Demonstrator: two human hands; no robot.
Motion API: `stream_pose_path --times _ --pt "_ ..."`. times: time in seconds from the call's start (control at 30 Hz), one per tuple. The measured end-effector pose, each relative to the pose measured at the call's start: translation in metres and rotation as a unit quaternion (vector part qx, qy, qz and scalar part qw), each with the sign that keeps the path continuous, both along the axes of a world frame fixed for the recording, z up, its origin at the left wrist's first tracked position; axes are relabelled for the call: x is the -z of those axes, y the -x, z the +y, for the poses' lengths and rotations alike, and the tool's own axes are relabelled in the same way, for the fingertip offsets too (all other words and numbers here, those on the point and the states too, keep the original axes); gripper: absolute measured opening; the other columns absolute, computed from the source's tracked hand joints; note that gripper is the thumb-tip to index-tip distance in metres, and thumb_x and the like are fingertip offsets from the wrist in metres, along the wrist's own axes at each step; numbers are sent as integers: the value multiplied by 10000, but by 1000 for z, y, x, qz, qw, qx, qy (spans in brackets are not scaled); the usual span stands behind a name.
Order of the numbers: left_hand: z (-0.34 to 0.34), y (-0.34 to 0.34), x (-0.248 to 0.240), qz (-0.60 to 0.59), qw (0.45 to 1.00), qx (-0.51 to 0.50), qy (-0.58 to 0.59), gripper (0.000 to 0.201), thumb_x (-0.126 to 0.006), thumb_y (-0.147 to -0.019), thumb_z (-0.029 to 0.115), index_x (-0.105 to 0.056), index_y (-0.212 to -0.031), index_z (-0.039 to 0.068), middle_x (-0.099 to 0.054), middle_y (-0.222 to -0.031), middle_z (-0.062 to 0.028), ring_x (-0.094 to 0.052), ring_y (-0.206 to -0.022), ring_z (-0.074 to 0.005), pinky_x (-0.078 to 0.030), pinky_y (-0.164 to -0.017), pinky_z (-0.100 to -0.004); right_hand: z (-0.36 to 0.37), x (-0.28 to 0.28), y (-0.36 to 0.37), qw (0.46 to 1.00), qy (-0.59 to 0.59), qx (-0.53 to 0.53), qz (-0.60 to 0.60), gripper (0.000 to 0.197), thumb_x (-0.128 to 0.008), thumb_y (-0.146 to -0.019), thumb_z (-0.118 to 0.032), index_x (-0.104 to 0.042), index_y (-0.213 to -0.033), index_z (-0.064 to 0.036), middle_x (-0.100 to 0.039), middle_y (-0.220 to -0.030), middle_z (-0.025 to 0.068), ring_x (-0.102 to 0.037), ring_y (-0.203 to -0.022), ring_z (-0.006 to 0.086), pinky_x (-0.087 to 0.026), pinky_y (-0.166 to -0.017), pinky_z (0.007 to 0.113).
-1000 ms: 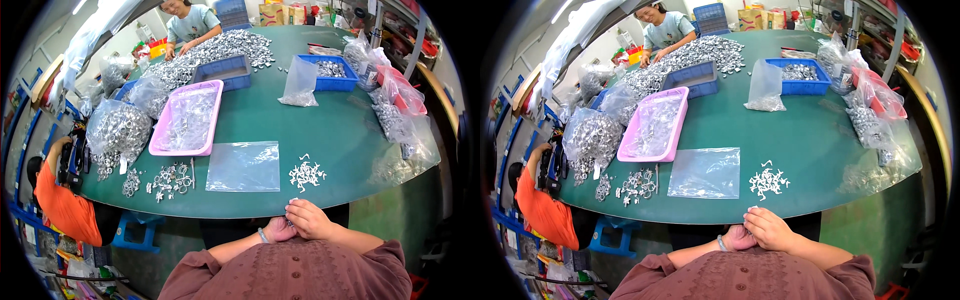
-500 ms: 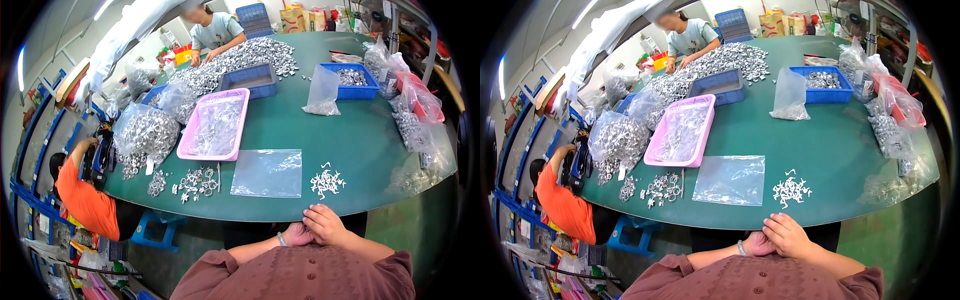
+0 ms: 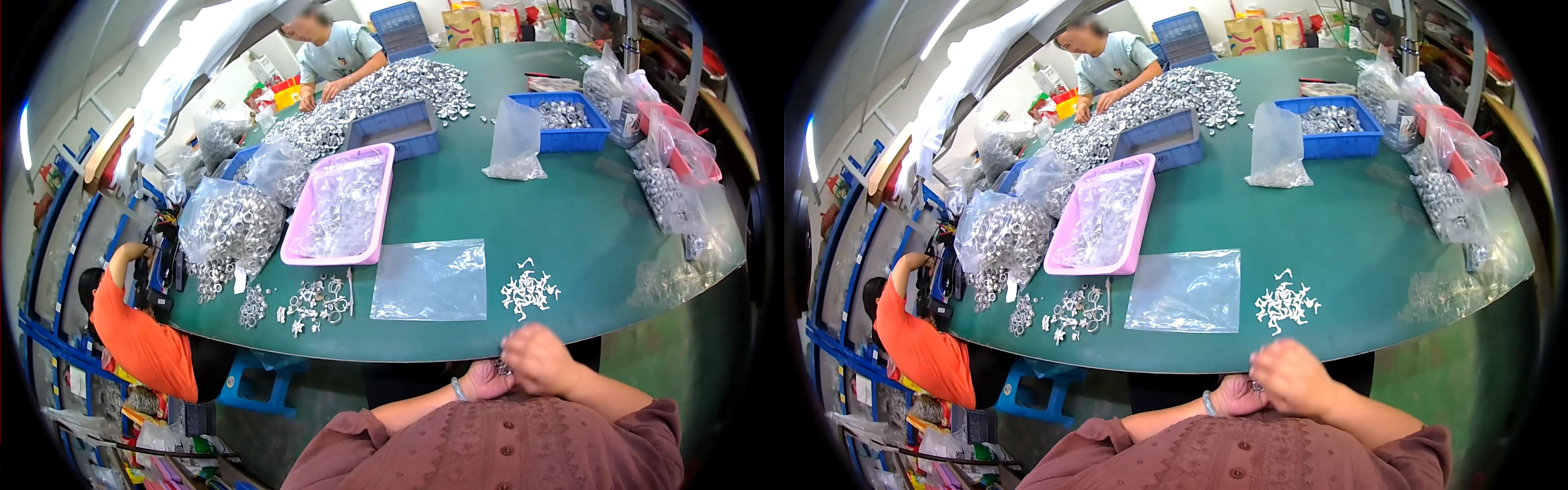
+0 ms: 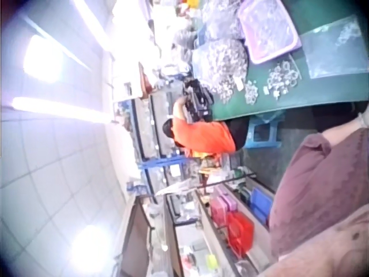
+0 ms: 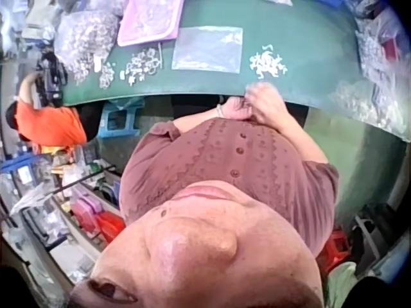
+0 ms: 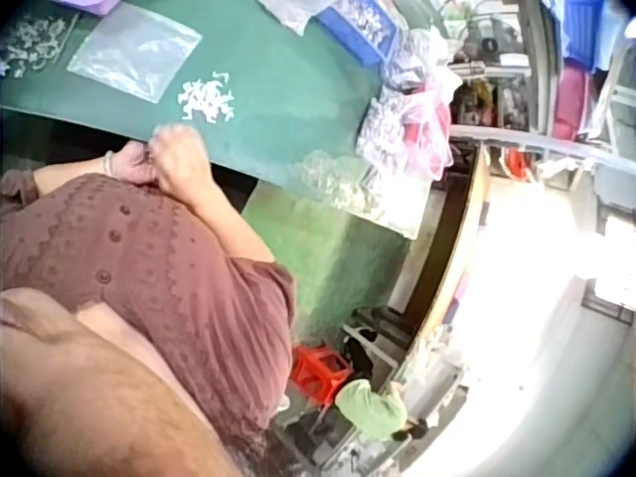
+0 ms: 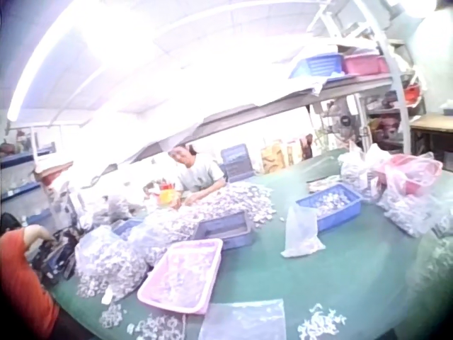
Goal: The person picks through small white parts on a work table, groups them together, and then transfers a handful of them into a small clear plastic bag.
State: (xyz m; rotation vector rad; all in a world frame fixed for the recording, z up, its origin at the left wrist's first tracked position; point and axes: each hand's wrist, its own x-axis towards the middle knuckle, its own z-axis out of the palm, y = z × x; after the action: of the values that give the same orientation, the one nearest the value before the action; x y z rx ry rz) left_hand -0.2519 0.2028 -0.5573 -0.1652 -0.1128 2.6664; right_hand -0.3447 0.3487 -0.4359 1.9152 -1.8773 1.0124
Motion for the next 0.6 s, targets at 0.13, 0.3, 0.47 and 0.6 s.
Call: stream_pose_path --times 0.13,0.3,0.47,0.6 --pt "2 9 -31 -30 998 20 48 490 -568 -950 336 -515 -1299 -4 -575 -1278 -216 -554 -1188 -378 -428 -1065 -493 -1 -11 29 950 -100 295 -19 444 -727 -772 -197 -602 -1163 -27 -481 -1333 238 -441 -1242 442 -338 -1052 545" --pt "2 9 -43 -46 998 31 32 524 -554 -951 374 -498 -1319 4 -565 -1286 -222 -549 -1188 -386 -438 -1049 -507 6 -3 28 937 -177 288 -85 545 -711 -813 -260 -550 -1247 27 -460 -1363 269 -393 -1306 449 -323 -1092 506" --pt "-1 6 -35 -40 999 -9 7 433 -468 -994 331 -489 -1344 76 -540 -1350 -137 -517 -1248 -311 -428 -1046 -534 0 0 11 958 -162 219 -88 452 -676 -837 -187 -575 -1215 39 -500 -1342 230 -419 -1302 408 -335 -1104 469" --pt "-1 6 -42 -15 1000 1 -15 500 -447 -998 364 -457 -1366 25 -516 -1362 -188 -497 -1265 -353 -397 -1079 -532 -3 -1 24 971 -95 186 -117 384 -676 -827 -145 -597 -1169 9 -522 -1316 208 -451 -1270 403 -361 -1078 474"
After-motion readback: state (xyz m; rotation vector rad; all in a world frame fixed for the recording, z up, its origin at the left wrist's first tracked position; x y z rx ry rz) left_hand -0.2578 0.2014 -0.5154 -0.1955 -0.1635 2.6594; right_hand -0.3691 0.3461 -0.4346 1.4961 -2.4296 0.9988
